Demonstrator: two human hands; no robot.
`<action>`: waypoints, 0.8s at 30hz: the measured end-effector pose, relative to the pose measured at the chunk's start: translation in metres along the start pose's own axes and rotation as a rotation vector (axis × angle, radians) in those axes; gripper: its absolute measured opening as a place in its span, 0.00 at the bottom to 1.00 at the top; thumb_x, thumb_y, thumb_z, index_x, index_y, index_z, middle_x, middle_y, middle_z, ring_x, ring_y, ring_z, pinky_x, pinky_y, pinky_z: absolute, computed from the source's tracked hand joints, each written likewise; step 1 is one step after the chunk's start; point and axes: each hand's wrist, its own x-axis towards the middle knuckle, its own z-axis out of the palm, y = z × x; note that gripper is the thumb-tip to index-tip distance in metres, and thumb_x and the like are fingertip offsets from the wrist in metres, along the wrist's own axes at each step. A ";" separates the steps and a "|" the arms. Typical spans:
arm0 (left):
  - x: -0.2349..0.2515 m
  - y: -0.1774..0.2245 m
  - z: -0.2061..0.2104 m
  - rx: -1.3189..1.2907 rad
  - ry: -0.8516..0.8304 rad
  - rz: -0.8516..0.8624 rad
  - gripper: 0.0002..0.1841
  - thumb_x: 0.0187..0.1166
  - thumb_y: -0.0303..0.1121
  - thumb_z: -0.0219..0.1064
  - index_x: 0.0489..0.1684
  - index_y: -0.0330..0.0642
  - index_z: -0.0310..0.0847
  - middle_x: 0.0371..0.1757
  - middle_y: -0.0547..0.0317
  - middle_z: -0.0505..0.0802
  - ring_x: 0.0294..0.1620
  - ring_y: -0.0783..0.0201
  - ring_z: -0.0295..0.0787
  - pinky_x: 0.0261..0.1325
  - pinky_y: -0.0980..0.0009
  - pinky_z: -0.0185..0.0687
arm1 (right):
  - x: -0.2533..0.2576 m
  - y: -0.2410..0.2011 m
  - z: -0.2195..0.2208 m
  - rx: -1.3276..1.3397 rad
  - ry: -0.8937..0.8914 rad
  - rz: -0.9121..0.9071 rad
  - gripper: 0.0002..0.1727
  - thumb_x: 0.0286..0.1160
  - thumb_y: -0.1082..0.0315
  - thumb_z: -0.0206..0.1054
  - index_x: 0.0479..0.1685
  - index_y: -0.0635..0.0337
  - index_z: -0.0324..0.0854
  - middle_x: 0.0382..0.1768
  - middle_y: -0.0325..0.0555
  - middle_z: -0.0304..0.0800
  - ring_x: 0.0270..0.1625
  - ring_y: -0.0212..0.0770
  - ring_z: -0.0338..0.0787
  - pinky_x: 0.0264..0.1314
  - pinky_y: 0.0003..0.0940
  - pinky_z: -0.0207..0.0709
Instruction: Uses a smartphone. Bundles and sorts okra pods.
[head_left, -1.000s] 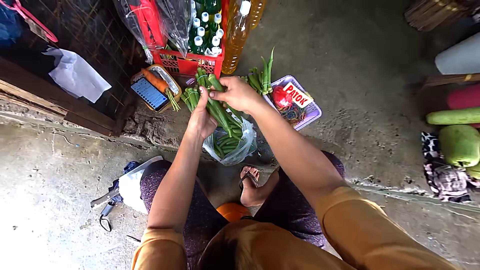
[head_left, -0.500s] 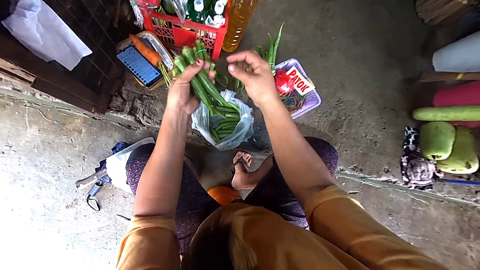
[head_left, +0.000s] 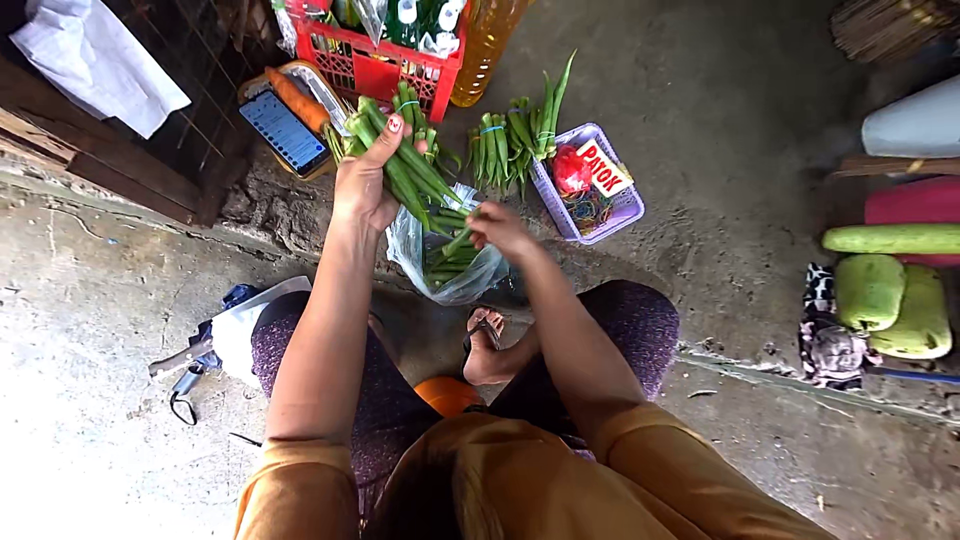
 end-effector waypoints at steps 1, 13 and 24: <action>-0.001 -0.002 0.000 0.005 0.007 -0.015 0.07 0.88 0.31 0.62 0.53 0.38 0.79 0.44 0.47 0.94 0.43 0.54 0.95 0.48 0.59 0.94 | -0.009 -0.008 -0.016 0.162 0.078 -0.080 0.12 0.85 0.68 0.64 0.59 0.66 0.78 0.44 0.48 0.87 0.35 0.38 0.90 0.42 0.37 0.89; -0.014 -0.035 0.014 -0.004 -0.179 -0.082 0.11 0.85 0.25 0.62 0.62 0.40 0.77 0.50 0.50 0.94 0.47 0.58 0.95 0.51 0.62 0.93 | -0.060 -0.084 0.033 0.124 0.446 -0.810 0.07 0.72 0.76 0.73 0.46 0.68 0.85 0.49 0.50 0.89 0.41 0.31 0.89 0.43 0.24 0.86; -0.012 0.008 -0.007 0.172 -0.099 0.195 0.13 0.75 0.21 0.68 0.54 0.39 0.74 0.36 0.52 0.93 0.37 0.58 0.94 0.47 0.61 0.94 | -0.004 -0.038 0.004 -0.164 0.205 -0.449 0.14 0.80 0.70 0.67 0.60 0.67 0.85 0.59 0.56 0.89 0.54 0.42 0.92 0.60 0.38 0.86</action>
